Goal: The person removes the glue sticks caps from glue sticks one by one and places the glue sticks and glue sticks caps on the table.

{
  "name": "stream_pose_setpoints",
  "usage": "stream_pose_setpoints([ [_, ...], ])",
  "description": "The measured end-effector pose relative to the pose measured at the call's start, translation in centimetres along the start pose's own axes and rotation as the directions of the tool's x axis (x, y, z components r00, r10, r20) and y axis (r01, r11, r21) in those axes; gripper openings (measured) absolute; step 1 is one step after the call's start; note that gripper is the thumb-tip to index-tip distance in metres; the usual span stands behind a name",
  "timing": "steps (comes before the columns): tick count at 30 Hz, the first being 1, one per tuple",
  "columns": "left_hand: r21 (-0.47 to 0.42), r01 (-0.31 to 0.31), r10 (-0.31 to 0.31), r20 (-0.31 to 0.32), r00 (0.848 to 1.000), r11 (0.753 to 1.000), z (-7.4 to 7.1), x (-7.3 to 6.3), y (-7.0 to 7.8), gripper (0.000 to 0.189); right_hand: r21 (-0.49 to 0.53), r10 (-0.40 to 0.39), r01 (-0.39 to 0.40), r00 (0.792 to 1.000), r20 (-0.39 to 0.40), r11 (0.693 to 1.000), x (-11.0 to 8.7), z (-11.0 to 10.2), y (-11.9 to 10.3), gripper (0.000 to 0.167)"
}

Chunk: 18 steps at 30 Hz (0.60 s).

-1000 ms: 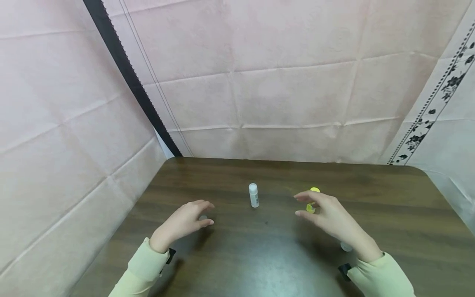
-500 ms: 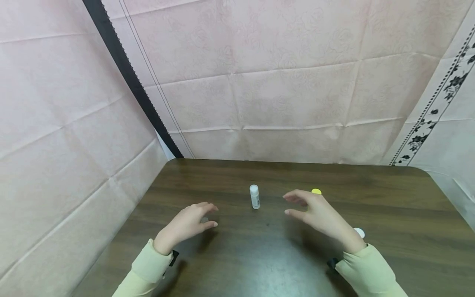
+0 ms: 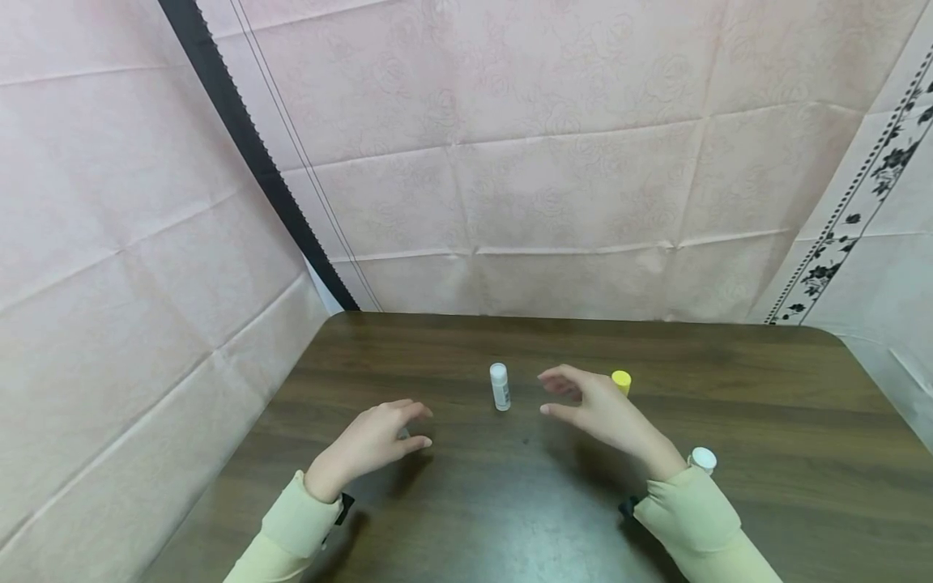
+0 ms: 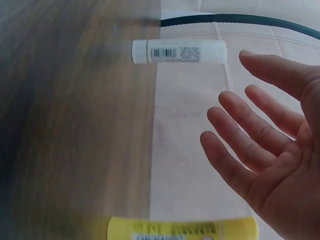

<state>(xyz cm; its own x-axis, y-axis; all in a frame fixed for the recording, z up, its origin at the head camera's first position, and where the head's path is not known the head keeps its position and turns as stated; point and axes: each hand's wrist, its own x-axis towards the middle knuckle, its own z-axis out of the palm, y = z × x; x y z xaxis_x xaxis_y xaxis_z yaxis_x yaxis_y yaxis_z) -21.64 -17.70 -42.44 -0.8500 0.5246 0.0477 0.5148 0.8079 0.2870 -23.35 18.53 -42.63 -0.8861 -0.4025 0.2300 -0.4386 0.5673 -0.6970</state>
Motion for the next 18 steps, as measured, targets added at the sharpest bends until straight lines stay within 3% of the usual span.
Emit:
stream_pose_setpoints([
  [9, 0.011, -0.012, 0.012, -0.005, 1.000, 1.000, 0.3, 0.3, 0.3, 0.038, 0.083, 0.007, -0.008, 1.000, 0.014, 0.997, 2.9, 2.2, 0.3, 0.047],
  [18, 0.035, -0.022, 0.022, 0.001, 1.000, 0.999, 0.6, 0.6, 0.4, 0.037, 0.142, 0.078, -0.084, 0.996, 0.044, 0.986, 5.3, 4.3, 1.3, 0.058],
])
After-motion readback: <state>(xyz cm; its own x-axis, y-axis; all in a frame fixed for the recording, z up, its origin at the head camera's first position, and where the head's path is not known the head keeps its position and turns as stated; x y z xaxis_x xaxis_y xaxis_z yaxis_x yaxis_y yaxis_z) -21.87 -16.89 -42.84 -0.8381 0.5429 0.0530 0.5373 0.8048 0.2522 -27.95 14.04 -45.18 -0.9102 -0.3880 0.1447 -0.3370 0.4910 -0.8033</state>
